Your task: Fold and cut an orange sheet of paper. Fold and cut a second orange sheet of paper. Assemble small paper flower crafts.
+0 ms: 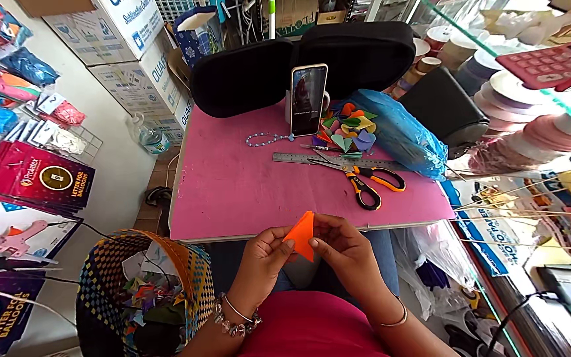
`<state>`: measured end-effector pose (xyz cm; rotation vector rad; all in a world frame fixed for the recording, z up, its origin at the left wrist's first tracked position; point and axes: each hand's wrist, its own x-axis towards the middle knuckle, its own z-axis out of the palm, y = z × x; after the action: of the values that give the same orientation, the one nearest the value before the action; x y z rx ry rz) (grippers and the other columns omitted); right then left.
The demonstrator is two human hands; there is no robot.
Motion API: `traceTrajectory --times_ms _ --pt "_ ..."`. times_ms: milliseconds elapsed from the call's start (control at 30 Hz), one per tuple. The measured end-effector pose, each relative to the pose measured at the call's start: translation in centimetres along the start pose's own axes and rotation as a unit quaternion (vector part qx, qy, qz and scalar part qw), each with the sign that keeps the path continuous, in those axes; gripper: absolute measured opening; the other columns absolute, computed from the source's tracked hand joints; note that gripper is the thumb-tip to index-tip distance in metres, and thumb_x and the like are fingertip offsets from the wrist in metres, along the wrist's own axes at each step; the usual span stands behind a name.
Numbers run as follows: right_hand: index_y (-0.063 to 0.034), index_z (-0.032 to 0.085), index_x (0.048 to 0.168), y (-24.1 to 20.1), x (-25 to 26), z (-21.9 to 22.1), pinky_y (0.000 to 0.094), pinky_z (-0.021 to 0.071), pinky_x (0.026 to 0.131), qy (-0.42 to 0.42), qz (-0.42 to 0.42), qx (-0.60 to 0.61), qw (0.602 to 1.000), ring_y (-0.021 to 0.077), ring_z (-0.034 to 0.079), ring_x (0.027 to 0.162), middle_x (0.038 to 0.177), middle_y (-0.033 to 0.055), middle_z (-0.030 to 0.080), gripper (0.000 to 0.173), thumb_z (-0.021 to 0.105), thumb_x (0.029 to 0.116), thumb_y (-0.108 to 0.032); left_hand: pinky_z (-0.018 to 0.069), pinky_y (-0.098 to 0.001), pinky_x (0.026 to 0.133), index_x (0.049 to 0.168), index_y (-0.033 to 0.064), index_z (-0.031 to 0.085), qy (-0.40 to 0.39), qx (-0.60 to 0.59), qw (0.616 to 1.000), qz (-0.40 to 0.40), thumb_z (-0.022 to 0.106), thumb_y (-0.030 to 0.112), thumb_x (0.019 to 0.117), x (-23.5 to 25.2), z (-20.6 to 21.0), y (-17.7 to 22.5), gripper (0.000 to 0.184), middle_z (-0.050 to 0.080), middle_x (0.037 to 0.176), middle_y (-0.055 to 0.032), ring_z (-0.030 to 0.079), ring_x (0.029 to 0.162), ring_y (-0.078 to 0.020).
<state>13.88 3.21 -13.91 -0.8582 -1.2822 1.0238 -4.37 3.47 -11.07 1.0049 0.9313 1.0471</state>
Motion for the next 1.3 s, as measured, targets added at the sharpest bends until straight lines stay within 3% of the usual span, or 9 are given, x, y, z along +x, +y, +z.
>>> traceTrajectory --times_ms 167,467,600,733,967,1067,1167,1233,1300 --pt "-0.0001 0.064 0.119 -0.4 0.4 0.4 0.0238 0.0618 0.08 0.043 0.076 0.073 0.993 0.008 0.074 0.086 0.097 0.0016 0.077 0.03 0.071 0.0905 0.003 0.0621 -0.0272 0.081 0.117 -0.0045 0.067 -0.025 0.074 0.994 0.081 0.06 -0.002 0.0976 0.0 -0.2 -0.8 0.021 0.076 0.101 -0.0058 0.073 0.087 -0.0107" --pt "-0.0009 0.066 0.119 -0.4 0.4 -0.1 0.0233 0.0612 0.077 0.021 0.091 0.088 0.992 0.0078 0.072 0.083 0.095 0.0015 0.074 0.027 0.071 0.0921 -0.001 0.0613 -0.0224 0.073 0.103 -0.0001 0.074 -0.01 0.106 0.99 0.093 0.064 0.005 0.0978 0.1 -0.4 -1.3 0.012 0.075 0.088 -0.0004 0.071 0.077 -0.0054" --pt "-0.0097 0.076 0.099 -0.3 0.3 -0.4 0.0215 0.0602 0.073 0.01 0.104 0.112 0.988 0.0048 0.07 0.079 0.09 -0.001 0.075 0.008 0.072 0.0929 -0.005 0.0594 -0.0194 0.072 0.1 0.0012 0.074 -0.042 0.133 0.984 0.113 0.064 0.005 0.098 0.0 -0.8 -1.4 0.011 0.074 0.085 0.003 0.069 0.075 -0.0014" --pt "-0.0125 0.078 0.093 -0.8 0.2 -0.7 0.022 0.06 0.074 -0.001 0.137 0.16 0.978 0.0047 0.07 0.08 0.089 -0.0006 0.075 0.007 0.073 0.0923 -0.008 0.0576 -0.0172 0.071 0.098 0.0014 0.075 -0.061 0.147 0.98 0.122 0.064 0.007 0.0984 -0.2 -1.1 -1.1 0.012 0.073 0.083 0.0045 0.067 0.074 0.0009" --pt "-0.0096 0.079 0.099 -1.5 0.6 -1.9 0.0194 0.0584 0.074 -0.054 0.139 0.078 0.986 0.0029 0.069 0.081 0.093 -0.0026 0.076 0.009 0.071 0.0944 -0.009 0.059 -0.0197 0.07 0.099 0.0026 0.074 -0.056 0.126 0.987 0.083 0.062 0.006 0.0991 -0.2 -1.4 -1.0 0.013 0.073 0.084 0.0038 0.068 0.074 -0.0015" --pt "-0.0113 0.078 0.094 -1.5 0.5 -2.2 0.0177 0.0571 0.073 -0.062 0.127 0.046 0.989 0.0011 0.068 0.079 0.088 -0.0054 0.075 0.007 0.071 0.0948 -0.011 0.0565 -0.0165 0.068 0.096 0.0027 0.074 -0.069 0.14 0.982 0.11 0.061 0.005 0.0982 -0.2 -1.6 -0.9 0.013 0.072 0.081 0.0056 0.066 0.072 0.0014" --pt "-0.0137 0.076 0.088 -1.7 0.6 -2.2 0.0159 0.0545 0.07 -0.055 0.149 0.034 0.987 -0.0013 0.066 0.075 0.084 -0.0076 0.074 0.017 0.063 0.0997 -0.015 0.0527 -0.0136 0.065 0.094 0.003 0.074 -0.073 0.159 0.977 0.125 0.062 0.007 0.0981 0.0 -1.6 -0.7 0.013 0.07 0.078 0.0076 0.062 0.069 0.0046" --pt "-0.0106 0.074 0.098 -1.7 0.6 -1.9 0.0178 0.0559 0.069 -0.055 0.165 0.052 0.983 0.0012 0.067 0.076 0.088 -0.0048 0.074 0.015 0.061 0.1014 -0.016 0.0534 -0.0138 0.065 0.096 0.0032 0.074 -0.065 0.158 0.978 0.118 0.063 0.008 0.0983 0.0 -1.5 -0.7 0.012 0.07 0.08 0.0074 0.063 0.069 0.0043" --pt "-0.006 0.069 0.113 -1.5 0.3 -1.4 0.0223 0.0599 0.075 -0.081 0.16 0.073 0.981 0.0055 0.07 0.084 0.097 -0.0017 0.074 0.017 0.067 0.0976 -0.014 0.0539 -0.0142 0.066 0.097 0.0028 0.074 -0.055 0.149 0.981 0.109 0.064 0.008 0.0983 0.1 -1.4 -0.7 0.012 0.072 0.081 0.0063 0.064 0.07 0.0031"
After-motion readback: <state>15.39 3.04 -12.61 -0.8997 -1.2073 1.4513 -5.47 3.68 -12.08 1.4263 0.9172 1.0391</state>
